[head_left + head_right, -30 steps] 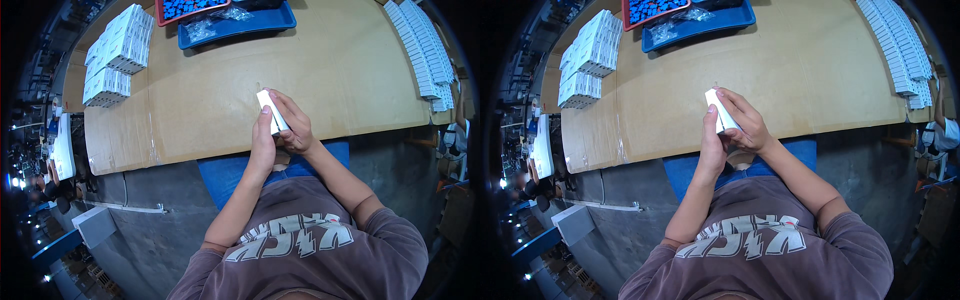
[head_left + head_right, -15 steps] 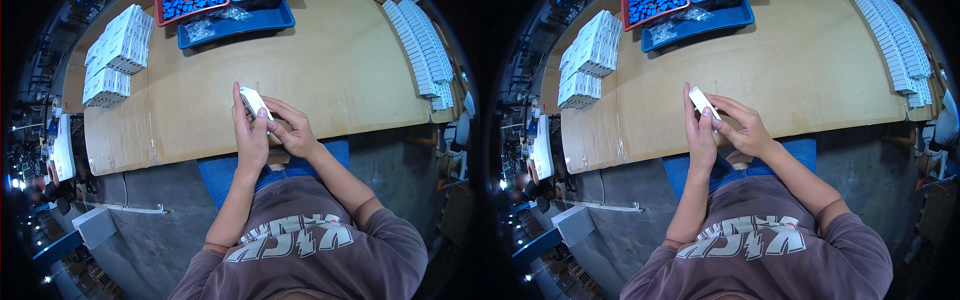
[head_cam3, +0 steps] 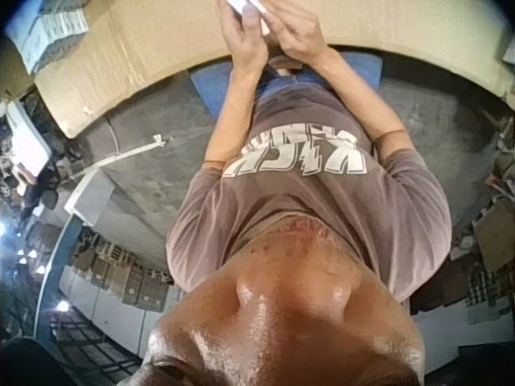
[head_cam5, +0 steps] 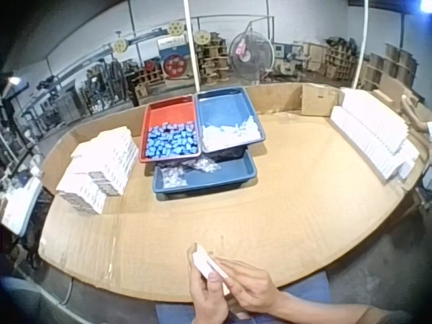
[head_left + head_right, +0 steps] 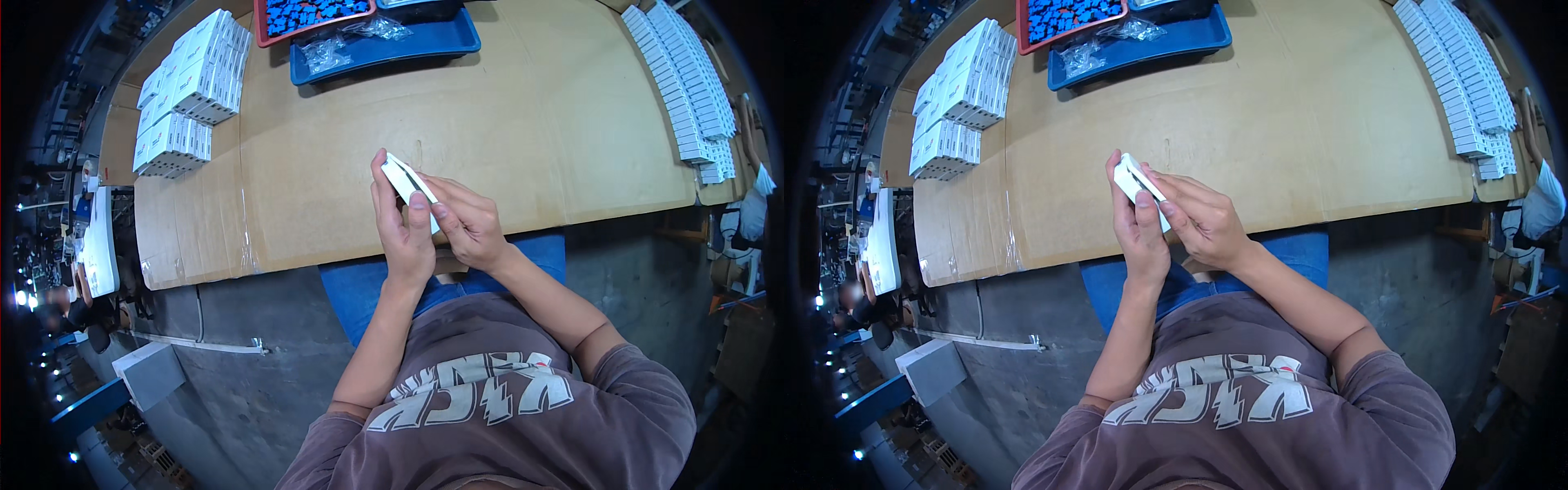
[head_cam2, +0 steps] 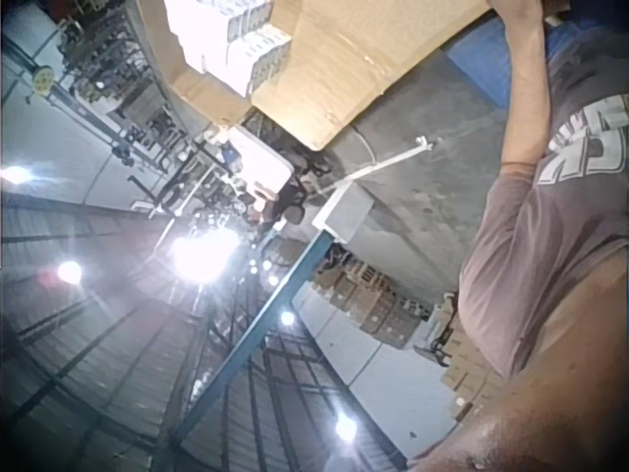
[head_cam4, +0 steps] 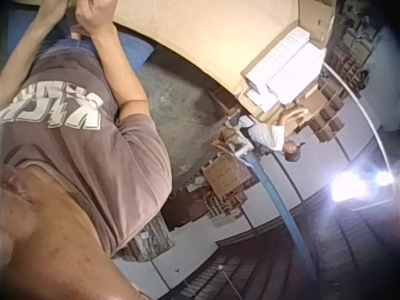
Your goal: Assembling and inspecting small white electronic modules with connectors at a workstation.
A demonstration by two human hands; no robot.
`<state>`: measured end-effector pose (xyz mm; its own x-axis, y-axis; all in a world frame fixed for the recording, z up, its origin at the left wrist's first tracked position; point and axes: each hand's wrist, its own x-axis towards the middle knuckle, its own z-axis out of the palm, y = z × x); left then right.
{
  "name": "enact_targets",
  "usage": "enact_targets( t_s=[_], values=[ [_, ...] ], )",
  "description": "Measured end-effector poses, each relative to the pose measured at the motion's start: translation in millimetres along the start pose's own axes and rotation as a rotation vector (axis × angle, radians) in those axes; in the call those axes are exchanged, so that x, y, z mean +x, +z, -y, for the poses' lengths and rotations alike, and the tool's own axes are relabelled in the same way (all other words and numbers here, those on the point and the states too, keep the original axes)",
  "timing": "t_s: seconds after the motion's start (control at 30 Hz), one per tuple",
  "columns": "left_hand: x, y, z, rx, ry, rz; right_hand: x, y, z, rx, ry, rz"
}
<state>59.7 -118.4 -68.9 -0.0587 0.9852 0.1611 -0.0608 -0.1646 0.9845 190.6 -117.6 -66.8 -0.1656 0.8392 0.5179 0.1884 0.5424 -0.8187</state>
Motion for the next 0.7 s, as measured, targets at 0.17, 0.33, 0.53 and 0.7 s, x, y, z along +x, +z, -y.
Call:
enact_targets(
  t_s=[0.17, 0.33, 0.53, 0.7],
  values=[
    [2, -2, 4, -0.002, 0.1, 0.022, -2, 10, 6, 0.106, 0.056, -0.036],
    [5, -7, 0, -0.091, 0.116, 0.022, 6, 0, 5, 0.348, 0.213, -0.019],
    [0, -5, 1, 0.115, 0.247, 0.029, 24, -13, 35, 0.714, 0.92, 0.058],
    [-2, 0, -7, 0.185, 0.315, -0.047, 13, 3, 46, 0.633, 0.79, -0.004]
  ],
)
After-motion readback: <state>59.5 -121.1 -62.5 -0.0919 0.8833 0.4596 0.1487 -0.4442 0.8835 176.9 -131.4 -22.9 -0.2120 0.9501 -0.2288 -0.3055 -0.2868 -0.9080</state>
